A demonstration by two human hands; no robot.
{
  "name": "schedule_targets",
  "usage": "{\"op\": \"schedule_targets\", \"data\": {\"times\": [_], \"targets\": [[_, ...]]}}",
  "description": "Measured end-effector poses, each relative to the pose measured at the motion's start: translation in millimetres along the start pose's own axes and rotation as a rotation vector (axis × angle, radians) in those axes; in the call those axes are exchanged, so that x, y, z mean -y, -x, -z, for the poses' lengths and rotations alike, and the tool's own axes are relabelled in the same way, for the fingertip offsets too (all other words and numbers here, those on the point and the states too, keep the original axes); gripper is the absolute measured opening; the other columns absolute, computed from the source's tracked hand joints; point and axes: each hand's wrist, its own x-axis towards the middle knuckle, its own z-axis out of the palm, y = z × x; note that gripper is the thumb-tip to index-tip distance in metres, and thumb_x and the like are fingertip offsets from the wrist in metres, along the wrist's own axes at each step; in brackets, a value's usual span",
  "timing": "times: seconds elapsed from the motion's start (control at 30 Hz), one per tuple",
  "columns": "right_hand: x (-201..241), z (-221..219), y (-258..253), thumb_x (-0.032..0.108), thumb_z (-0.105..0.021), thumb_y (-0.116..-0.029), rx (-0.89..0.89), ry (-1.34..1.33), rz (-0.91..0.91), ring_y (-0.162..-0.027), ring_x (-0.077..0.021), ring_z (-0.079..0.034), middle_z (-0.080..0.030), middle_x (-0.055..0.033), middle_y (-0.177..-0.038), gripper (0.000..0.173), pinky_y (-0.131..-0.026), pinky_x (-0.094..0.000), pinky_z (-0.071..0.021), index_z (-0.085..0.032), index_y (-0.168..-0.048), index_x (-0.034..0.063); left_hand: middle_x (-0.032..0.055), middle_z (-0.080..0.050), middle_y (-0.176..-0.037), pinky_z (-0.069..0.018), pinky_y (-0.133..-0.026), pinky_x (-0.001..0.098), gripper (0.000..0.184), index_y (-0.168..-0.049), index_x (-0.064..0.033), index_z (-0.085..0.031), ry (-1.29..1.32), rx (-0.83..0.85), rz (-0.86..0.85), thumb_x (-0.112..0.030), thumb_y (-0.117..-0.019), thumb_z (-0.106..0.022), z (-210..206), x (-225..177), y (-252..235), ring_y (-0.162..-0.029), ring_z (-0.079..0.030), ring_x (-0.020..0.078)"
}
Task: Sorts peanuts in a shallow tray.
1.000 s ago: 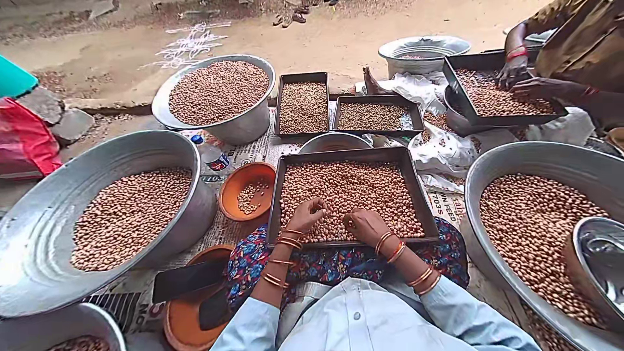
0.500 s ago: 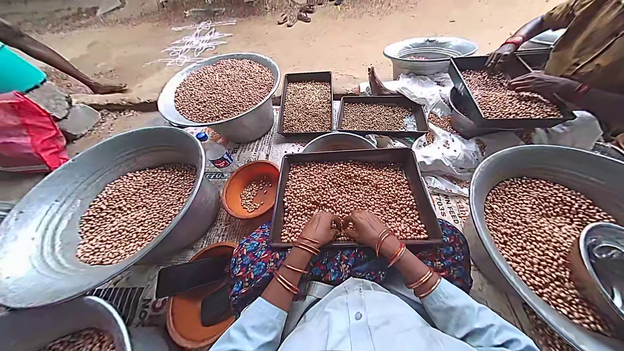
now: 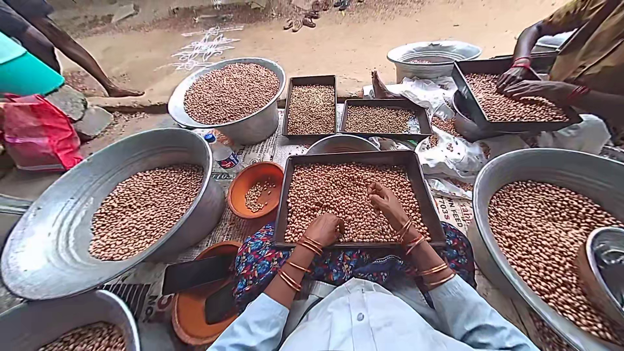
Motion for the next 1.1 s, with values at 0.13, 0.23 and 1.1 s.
{"op": "schedule_targets", "data": {"times": [0.13,0.23,1.1], "targets": [[15,3,-21,0.015,-0.061,-0.1009,0.030,0.263,-0.045,-0.063,-0.0114,-0.046,-0.052,-0.0010,-0.072,0.013,-0.064,-0.0327,-0.0414,-0.069,-0.107,0.0060,0.0192,-0.070,-0.122,-0.0481,-0.103,0.0590,0.024,-0.116,-0.0072,-0.073,-0.045,0.026,-0.007,-0.021,-0.0985,-0.066,0,-3,-3,-0.121,-0.064,0.0378],[22,-20,-35,0.026,-0.064,-0.1005,0.206,0.596,0.009,-0.095,-0.0287,-0.067,-0.072,-0.0134,-0.099,0.025,-0.091,-0.0513,-0.0510,-0.074,-0.117,0.0095,0.0195,-0.070,-0.120,-0.0481,-0.102,0.0591,0.025,-0.115,-0.0057,-0.072,-0.078,0.062,-0.020,-0.023,-0.0992,-0.064,2,-3,-5,-0.119,-0.064,0.0379],[39,43,7,0.018,-0.059,-0.1028,0.112,0.764,-0.013,-0.107,-0.0350,-0.069,-0.074,-0.0167,-0.110,0.023,-0.097,-0.0558,-0.0503,-0.075,-0.116,0.0071,0.0203,-0.070,-0.120,-0.0397,-0.106,0.0629,0.020,-0.115,-0.0078,-0.074,0.150,-0.715,0.526,-0.010,-0.0963,-0.066,80,80,64,-0.120,-0.062,0.0394]]}}
